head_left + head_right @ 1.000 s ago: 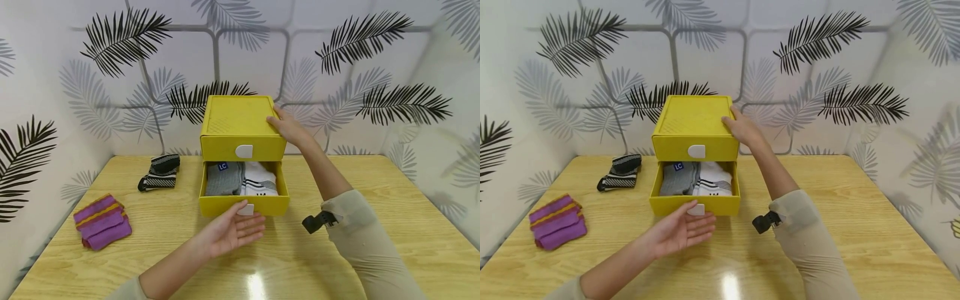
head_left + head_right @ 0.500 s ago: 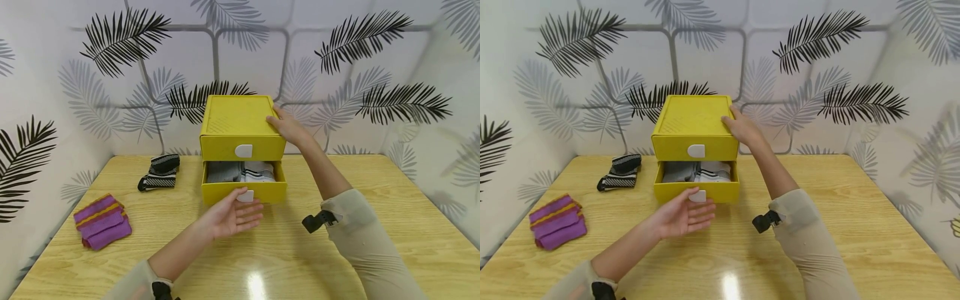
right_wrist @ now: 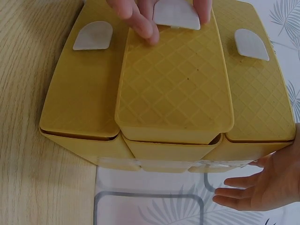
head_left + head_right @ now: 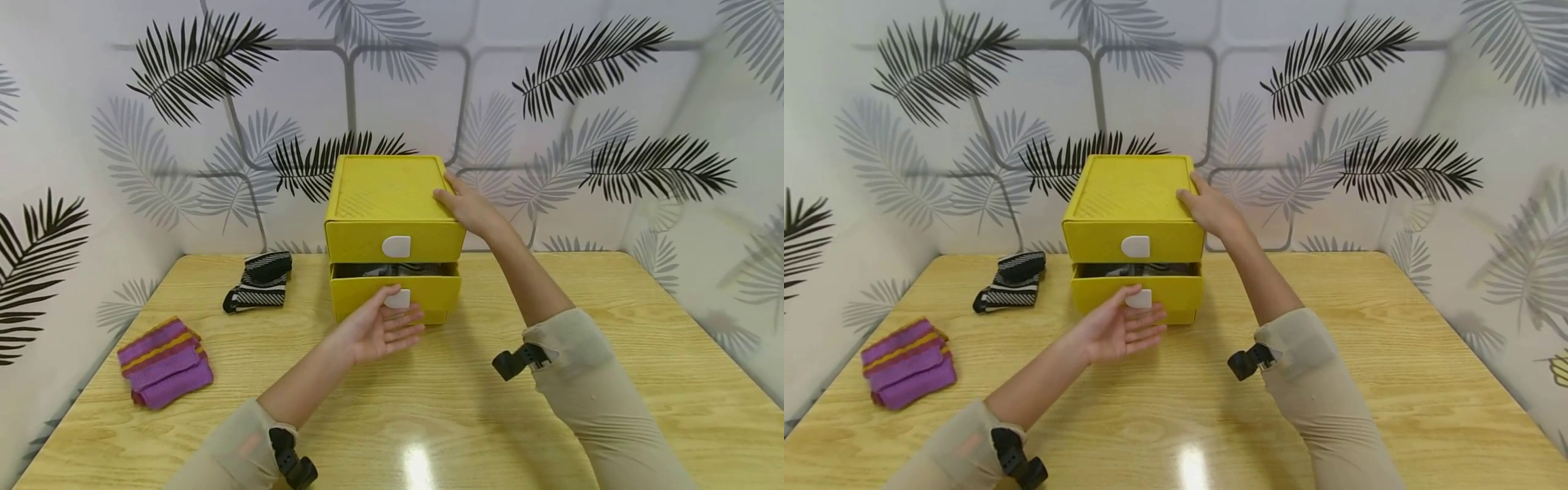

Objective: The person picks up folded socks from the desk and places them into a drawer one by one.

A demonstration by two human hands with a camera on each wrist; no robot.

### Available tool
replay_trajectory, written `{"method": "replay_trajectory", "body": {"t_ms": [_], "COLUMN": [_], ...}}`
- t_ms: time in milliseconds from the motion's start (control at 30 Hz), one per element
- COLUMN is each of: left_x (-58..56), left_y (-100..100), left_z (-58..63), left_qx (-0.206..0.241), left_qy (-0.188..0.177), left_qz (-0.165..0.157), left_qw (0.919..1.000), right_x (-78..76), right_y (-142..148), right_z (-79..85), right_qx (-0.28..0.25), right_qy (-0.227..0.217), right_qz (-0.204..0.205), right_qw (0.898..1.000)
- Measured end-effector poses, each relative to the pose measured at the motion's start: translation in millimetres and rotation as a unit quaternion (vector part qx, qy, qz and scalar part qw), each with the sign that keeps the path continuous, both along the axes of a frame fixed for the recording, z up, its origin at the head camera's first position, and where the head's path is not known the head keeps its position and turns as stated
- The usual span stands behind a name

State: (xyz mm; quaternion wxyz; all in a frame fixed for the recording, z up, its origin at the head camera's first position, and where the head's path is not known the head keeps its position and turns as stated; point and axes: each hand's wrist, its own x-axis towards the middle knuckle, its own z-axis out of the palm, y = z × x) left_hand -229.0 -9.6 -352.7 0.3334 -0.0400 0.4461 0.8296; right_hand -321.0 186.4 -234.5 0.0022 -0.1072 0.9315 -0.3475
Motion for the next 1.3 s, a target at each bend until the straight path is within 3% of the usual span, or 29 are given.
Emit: {"method": "replay_trajectory", "body": {"t_ms": [800,933,1067,1167,1300], "left_x": [-23.2,-24.0,-21.5,-18.4,-15.8], "left_y": [5,4,0,-4,-7], "left_z": [3.4,2.6,-4.7,-15.4,-26.7], "left_qx": [-0.024,-0.023,-0.029,-0.035,-0.024], "left_qy": [-0.004,0.001,0.012,-0.007,-0.075], "left_qz": [0.034,0.019,-0.038,-0.065,-0.027], "left_qw": [0.9991,0.9996,0.9988,0.9973,0.9966], "right_x": [1.4,1.5,1.5,1.6,1.1], "right_y": [0,0,1,1,1], "right_z": [0.6,0.6,0.6,0.9,1.3], "right_qx": [-0.005,-0.009,-0.005,-0.003,0.001], "right_qy": [0.008,0.007,0.009,0.007,0.004], "right_qz": [0.002,0.0,0.001,0.003,0.004], "right_qw": [1.0,1.0,1.0,1.0,1.0]}}
